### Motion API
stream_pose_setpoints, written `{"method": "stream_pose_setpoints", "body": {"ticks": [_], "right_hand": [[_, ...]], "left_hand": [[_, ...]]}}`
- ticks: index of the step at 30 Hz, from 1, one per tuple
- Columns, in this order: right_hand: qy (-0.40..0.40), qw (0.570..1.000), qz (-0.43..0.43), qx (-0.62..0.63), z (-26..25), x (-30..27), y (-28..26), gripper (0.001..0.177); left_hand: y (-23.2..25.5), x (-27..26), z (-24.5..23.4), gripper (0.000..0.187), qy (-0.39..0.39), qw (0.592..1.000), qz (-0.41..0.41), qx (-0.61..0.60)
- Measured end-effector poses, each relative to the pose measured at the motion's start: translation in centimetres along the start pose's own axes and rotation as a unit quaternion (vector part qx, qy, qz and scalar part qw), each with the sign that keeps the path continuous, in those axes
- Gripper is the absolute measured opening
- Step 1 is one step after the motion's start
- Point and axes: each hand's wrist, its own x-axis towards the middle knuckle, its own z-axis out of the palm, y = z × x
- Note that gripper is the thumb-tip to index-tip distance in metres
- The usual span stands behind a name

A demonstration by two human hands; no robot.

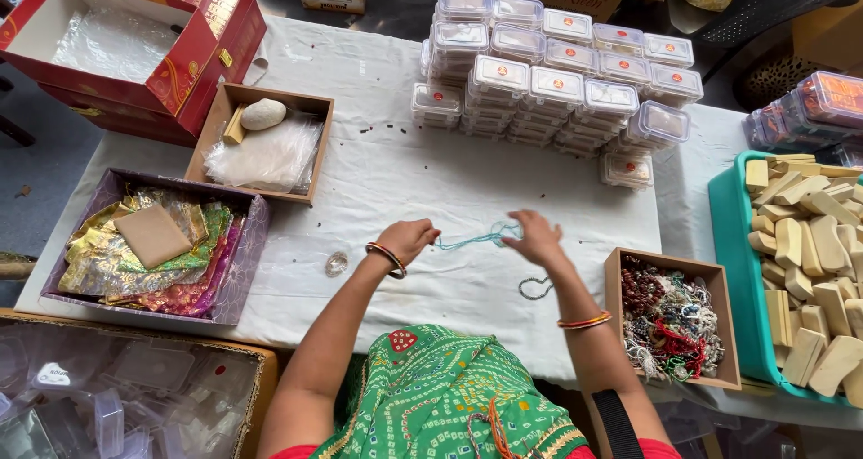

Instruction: The person sits at a table and packs small jewelry items into clear plastic containers. They pick up beaded necklaces, wrap them in small plastic bags, and place them inside the containers. They also handle decorative gold foil sheets and wooden blocks during the process.

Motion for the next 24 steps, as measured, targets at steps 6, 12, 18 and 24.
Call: {"method": "stream_pose_setpoints", "body": {"ticks": [6, 12, 18, 24], "right_hand": [[-0.103, 0.841, -0.234, 0.476, 1.9, -2.1, -8.1, 0.047], [0.138, 0.907, -0.338, 0.210, -1.7, -4.0, -8.4, 0.018], [0.293, 0.869, -0.362, 0.168, -2.5, -4.2, -7.6, 0.012], [0.337, 0.843, -0.347, 0.234, -1.8, -3.4, -6.6, 0.010]], "left_hand": [[3.9, -0.5, 0.2, 0.038, 0.092, 0.995, 0.030, -0.029], [1.0, -1.8, -1.2, 0.044, 0.082, 0.983, -0.022, -0.162], [-0.2, -1.2, 0.3, 0.039, 0.009, 0.904, -0.044, -0.424], [-0.1, -1.2, 0.1, 0.044, -0.008, 0.860, -0.085, -0.503]]}}
